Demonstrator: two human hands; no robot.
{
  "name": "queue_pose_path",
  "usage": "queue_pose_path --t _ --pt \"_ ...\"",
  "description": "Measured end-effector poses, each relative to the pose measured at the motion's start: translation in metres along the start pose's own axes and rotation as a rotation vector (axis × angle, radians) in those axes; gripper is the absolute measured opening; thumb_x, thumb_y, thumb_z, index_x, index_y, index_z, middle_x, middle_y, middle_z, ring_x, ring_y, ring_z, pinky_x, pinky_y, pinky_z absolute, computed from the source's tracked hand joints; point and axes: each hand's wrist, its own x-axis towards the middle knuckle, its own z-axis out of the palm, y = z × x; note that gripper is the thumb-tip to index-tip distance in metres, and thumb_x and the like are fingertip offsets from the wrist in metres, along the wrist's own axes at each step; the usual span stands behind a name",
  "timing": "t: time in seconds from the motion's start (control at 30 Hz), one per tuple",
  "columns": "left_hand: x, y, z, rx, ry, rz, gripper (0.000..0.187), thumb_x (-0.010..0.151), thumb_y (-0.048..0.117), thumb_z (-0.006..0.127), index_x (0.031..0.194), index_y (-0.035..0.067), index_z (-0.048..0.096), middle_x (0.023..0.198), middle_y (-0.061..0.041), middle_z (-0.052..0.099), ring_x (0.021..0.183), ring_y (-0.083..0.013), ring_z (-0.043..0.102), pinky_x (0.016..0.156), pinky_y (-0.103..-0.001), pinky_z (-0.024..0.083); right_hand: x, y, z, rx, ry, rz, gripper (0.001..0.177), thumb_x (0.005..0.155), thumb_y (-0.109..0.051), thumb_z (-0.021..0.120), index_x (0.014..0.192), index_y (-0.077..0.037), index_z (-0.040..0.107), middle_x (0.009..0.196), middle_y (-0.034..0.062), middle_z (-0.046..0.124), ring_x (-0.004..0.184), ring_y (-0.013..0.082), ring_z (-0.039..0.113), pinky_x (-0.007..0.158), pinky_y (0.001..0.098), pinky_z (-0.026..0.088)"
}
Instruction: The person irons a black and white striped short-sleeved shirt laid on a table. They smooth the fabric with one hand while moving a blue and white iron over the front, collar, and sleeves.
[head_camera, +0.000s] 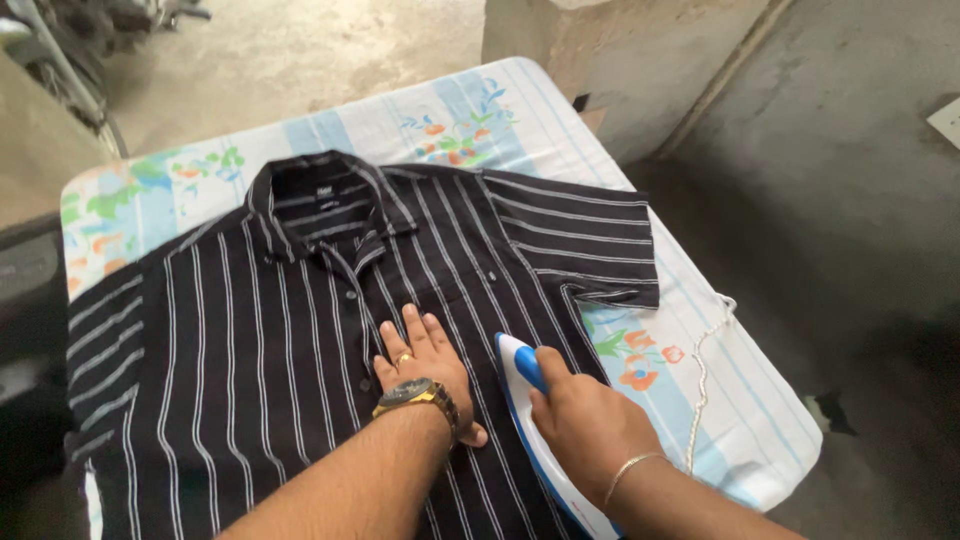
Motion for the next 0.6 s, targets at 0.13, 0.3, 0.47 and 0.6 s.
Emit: queue_pose_path --t 0.13,0.3,0.47,0.6 --pt "0.001 -0.004 -0.001 -0.012 0.014 0.022 0.162 0.062 0.056 0.098 0.160 0.000 -0.018 0.169 -0.024 -0.024 0.157 -0.0451 -0.010 0.126 -0.055 0.015 0.011 -0.005 -0.005 0.003 0.010 0.019 0.030 0.099 -0.039 0.051 0.121 -0.018 0.047 0.091 0.0167 0.073 0.091 0.0432 0.070 0.081 0.0566 0.055" --pt "-0.004 -0.003 -0.006 -0.020 -0.004 0.019 0.160 0.064 0.053 0.099 0.161 0.001 -0.018 0.170 -0.022 -0.024 0.157 -0.0441 -0.011 0.126 -0.055 0.013 0.031 -0.013 -0.022 0.059 0.054 0.002 0.031 0.100 -0.038 0.051 0.121 -0.015 0.047 0.092 0.0180 0.072 0.092 0.0433 0.070 0.081 0.0557 0.055" --pt "-0.004 -0.007 0.000 -0.016 0.006 0.029 0.159 0.064 0.056 0.097 0.161 0.000 -0.017 0.170 -0.022 -0.022 0.158 -0.0441 -0.010 0.126 -0.055 0.015 -0.002 -0.002 -0.004 0.035 -0.006 0.032 0.032 0.097 -0.037 0.052 0.123 -0.020 0.047 0.092 0.0134 0.073 0.092 0.0397 0.071 0.079 0.0545 0.056" --pt "-0.004 -0.011 -0.004 -0.007 0.028 0.067 0.158 0.065 0.058 0.096 0.160 0.000 -0.016 0.170 -0.022 -0.021 0.158 -0.0439 -0.010 0.127 -0.055 0.014 0.000 -0.006 -0.005 -0.013 -0.043 0.111 0.032 0.099 -0.039 0.051 0.125 -0.021 0.045 0.091 0.0139 0.073 0.091 0.0387 0.072 0.081 0.0524 0.057"
